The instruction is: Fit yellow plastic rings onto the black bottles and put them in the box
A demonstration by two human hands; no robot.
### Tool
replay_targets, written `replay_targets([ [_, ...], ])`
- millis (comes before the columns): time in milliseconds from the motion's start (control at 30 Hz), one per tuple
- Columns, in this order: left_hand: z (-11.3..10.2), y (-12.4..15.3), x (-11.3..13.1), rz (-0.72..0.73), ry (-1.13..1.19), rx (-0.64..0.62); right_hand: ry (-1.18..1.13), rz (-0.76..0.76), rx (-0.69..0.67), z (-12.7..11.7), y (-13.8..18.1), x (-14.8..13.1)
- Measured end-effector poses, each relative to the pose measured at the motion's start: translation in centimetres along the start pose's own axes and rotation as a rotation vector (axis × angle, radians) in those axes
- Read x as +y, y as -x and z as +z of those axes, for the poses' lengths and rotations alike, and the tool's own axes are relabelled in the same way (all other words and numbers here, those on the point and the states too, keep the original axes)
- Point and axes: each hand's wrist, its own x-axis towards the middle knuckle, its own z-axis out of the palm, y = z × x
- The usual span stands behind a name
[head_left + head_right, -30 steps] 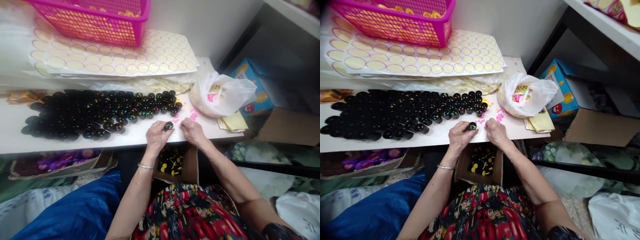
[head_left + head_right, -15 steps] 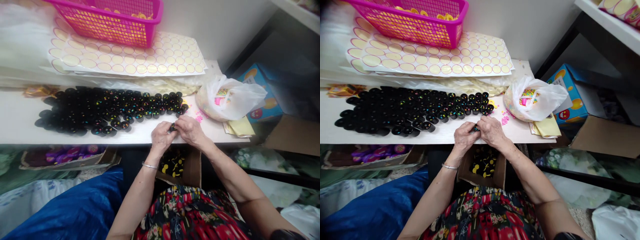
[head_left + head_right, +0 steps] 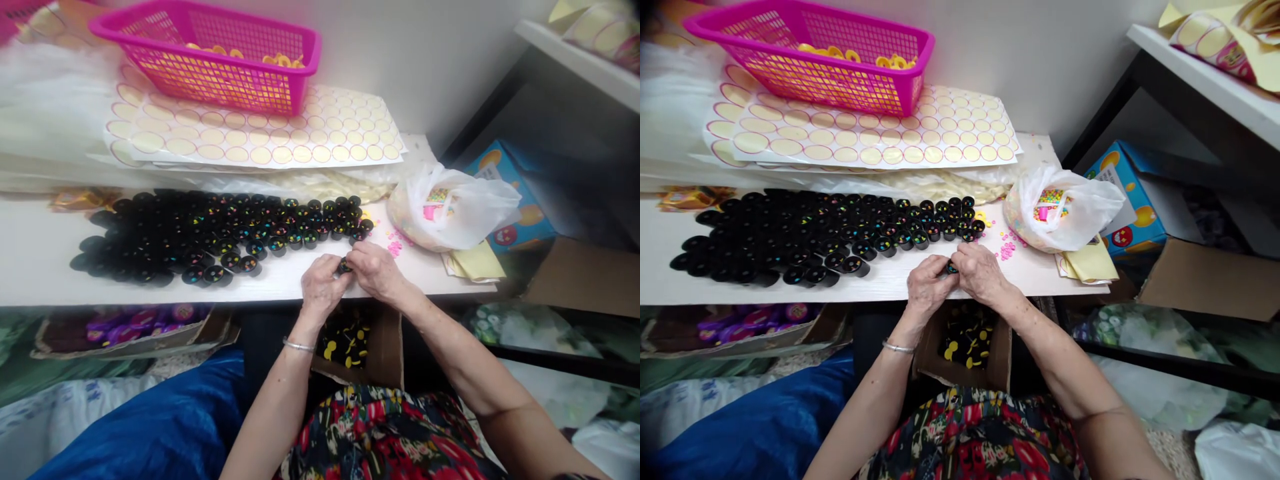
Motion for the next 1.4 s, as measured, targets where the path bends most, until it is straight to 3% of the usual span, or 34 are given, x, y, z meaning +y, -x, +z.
replay_targets([
  [167,0.1,0.0,-0.1,0.006,0.005,-0.004,0.013,0.009,0.006,0.3,0.1,0.0],
  [433,-0.2,0.0,0.2,-0.011,0.038,-0.016,0.12,-0.026,-0.205,-0.5,-0.9,-0.6],
  [633,-0.5,-0.2,0.1,-0.015,0.057,-0.015,0.078,-0.021,-0.227,-0.9,-1.3,-1.2],
  [733,-0.3,-0.4,0.0,-0.008,0.028,-0.001,-0.113,0.057,-0.149,-0.5,-0.7,-0.3],
  [867,0.0,-0.3,-0.1,0.014,0.024,0.006,-0.486,0.186,0.121,0.3,1.0,1.3],
  [967,0.0,-0.3,-0.2,0.02,0.034,0.01,-0.596,0.346,0.275,0.7,2.1,2.5],
  [1100,-0.3,-0.3,-0.2,0.02,0.034,0.018,-0.408,0.55,0.338,0.5,1.8,4.3],
  [1267,-0.2,-0.3,-0.6,0.021,0.025,0.027,-0.065,0.694,0.154,0.4,-1.1,6.4],
  [1400,-0.1,-0.3,-0.9,0.014,0.038,0.009,0.041,0.646,0.039,0.9,-3.0,7.4],
])
